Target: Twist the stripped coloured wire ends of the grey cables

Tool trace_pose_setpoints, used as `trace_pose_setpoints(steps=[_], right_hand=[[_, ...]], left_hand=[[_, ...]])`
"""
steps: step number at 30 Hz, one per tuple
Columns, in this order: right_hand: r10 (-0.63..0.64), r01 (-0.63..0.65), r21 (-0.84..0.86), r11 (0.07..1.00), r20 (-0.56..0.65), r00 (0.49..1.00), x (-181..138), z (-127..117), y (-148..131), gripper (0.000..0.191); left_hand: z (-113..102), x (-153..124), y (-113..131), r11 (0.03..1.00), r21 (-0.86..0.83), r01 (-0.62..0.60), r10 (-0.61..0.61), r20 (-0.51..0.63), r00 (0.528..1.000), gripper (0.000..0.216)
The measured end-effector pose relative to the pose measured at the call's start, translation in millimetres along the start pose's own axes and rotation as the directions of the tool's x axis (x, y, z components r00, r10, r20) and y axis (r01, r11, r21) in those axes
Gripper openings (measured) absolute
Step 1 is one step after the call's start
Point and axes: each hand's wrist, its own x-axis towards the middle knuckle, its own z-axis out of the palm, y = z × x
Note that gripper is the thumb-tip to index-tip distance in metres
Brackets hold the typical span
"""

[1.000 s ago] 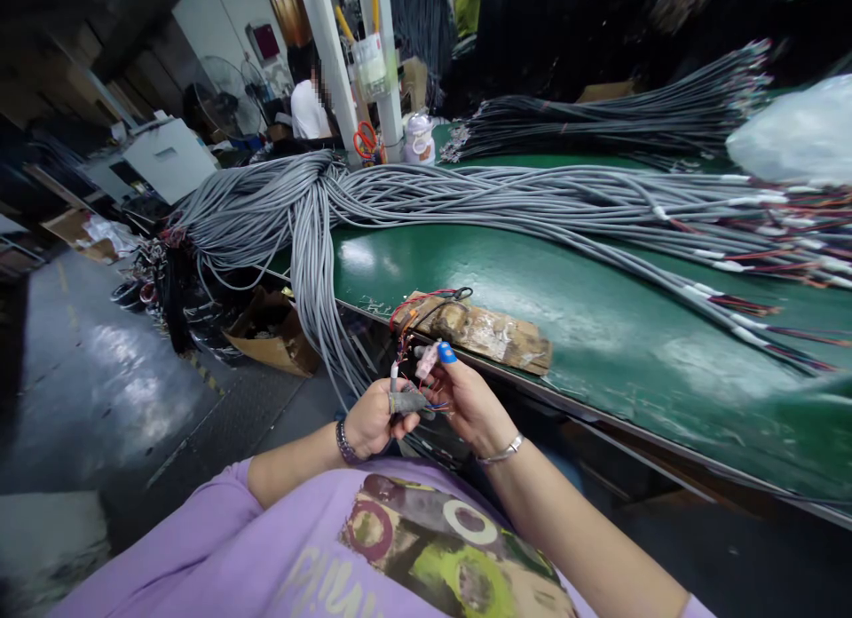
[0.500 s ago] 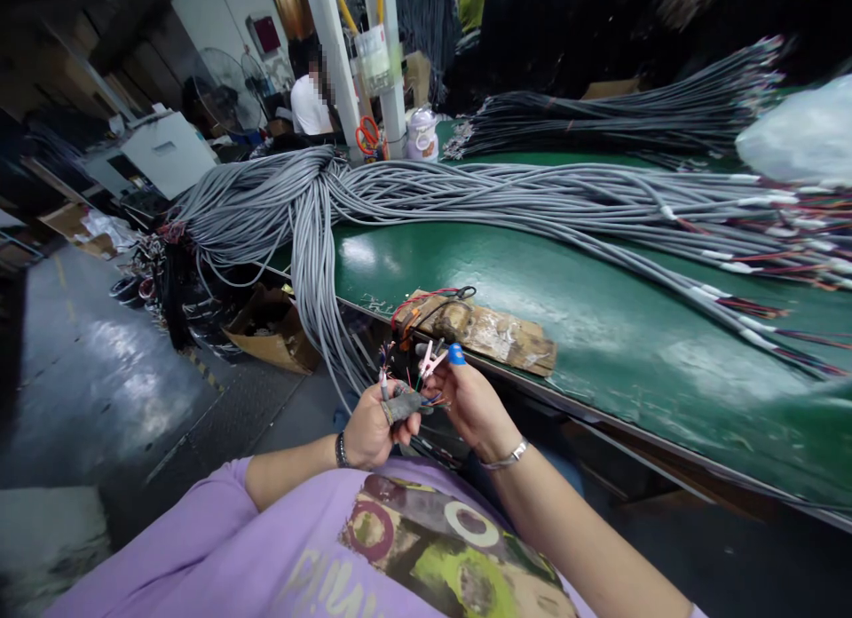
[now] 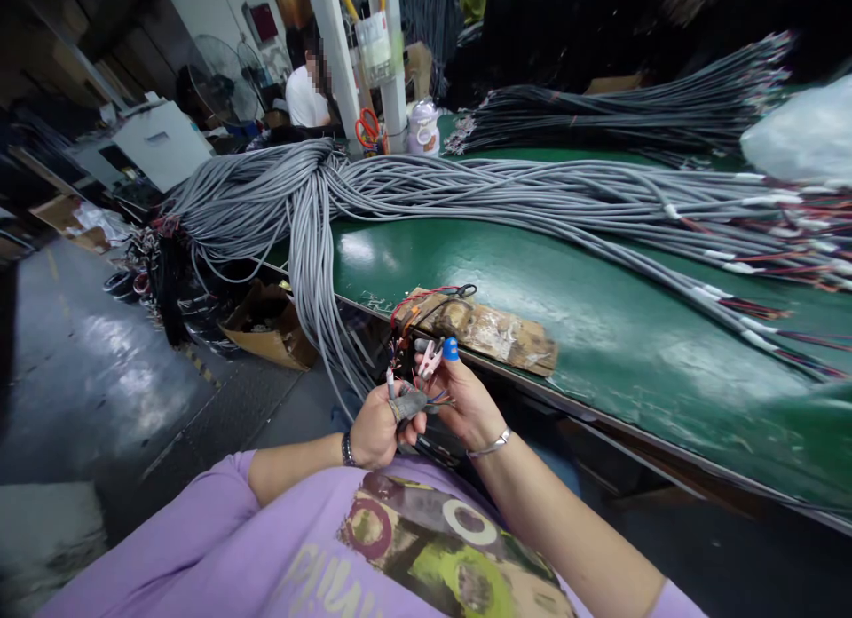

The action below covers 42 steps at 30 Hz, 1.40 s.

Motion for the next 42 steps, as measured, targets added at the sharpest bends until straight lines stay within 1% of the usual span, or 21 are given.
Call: trace_pose_setpoints(steps=[3,8,10,13,15,17,20,22,24,26,28,34,42], right_hand=[[-0.011,0.011,0.005,1.0,0.004,1.0,-2.8,2.7,-0.5,0.041],[0.009,-0.009,0.017,1.0,0.022,1.0,-7.9,2.6,-4.5,0.044],[0.003,-0.003,0.023,1.0,0.026,1.0,-9.0,1.6,-5.9,0.041],[-0.003,0.004,-0.037,0.999,0.024,1.0,-9.6,1.6,-6.9,0.032],[-0.03,0.03,-0.078,0.997,-0.002,1.0,-9.4,2.4,-6.4,0.027],[-0.078,0.075,-0.1,0.992,-0.019,0.997,-8.8,2.7,-4.8,0.029],[-0.197,0.189,-0.175,0.966,-0.029,0.98,-6.4,0.3,-1.1,0.039],[-0.232,0.221,-0.221,0.95,-0.022,0.973,-3.7,-2.7,0.8,0.044],[-0.169,0.166,-0.2,0.966,0.001,0.986,-0.7,-5.2,1.1,0.046],[-0.075,0.079,-0.127,0.989,0.035,0.997,1.8,-6.4,0.2,0.046],[-0.025,0.029,-0.068,0.997,0.061,0.998,3.3,-6.3,-1.2,0.043],[-0.01,0.01,0.001,1.0,0.089,0.996,3.8,-6.5,-1.2,0.039],[-0.02,0.019,0.023,1.0,0.053,0.998,9.8,-12.1,0.4,0.032]], left_hand=[[-1.2,-2.2,1.5,1.0,0.013,0.005,-0.005,0.004,1.0,0.042],[-3.9,-8.0,3.1,0.999,0.033,-0.005,0.005,0.009,1.0,0.043],[-4.9,-9.8,2.6,0.999,0.032,-0.013,0.013,0.002,1.0,0.043],[-5.8,-10.4,1.9,0.999,0.028,-0.034,0.034,0.001,0.999,0.042],[-6.2,-9.2,2.1,0.998,0.02,-0.054,0.054,-0.002,0.999,0.041],[-6.6,-6.7,2.9,0.998,0.0,-0.065,0.065,-0.002,0.998,0.039],[-7.3,-1.9,4.5,0.997,-0.035,-0.065,0.065,0.008,0.998,0.038],[-7.2,0.7,5.3,0.997,-0.041,-0.064,0.065,0.019,0.998,0.037],[-6.2,2.2,5.6,0.997,-0.038,-0.061,0.063,0.029,0.998,0.036],[-4.7,2.7,5.2,0.998,-0.037,-0.054,0.055,0.036,0.998,0.035],[-3.2,2.8,4.0,0.998,-0.032,-0.047,0.048,0.04,0.998,0.035],[-3.3,4.1,0.1,0.999,0.004,-0.041,0.041,0.036,0.999,0.032],[-4.7,3.1,3.0,0.999,-0.003,-0.043,0.043,0.013,0.999,0.033]])
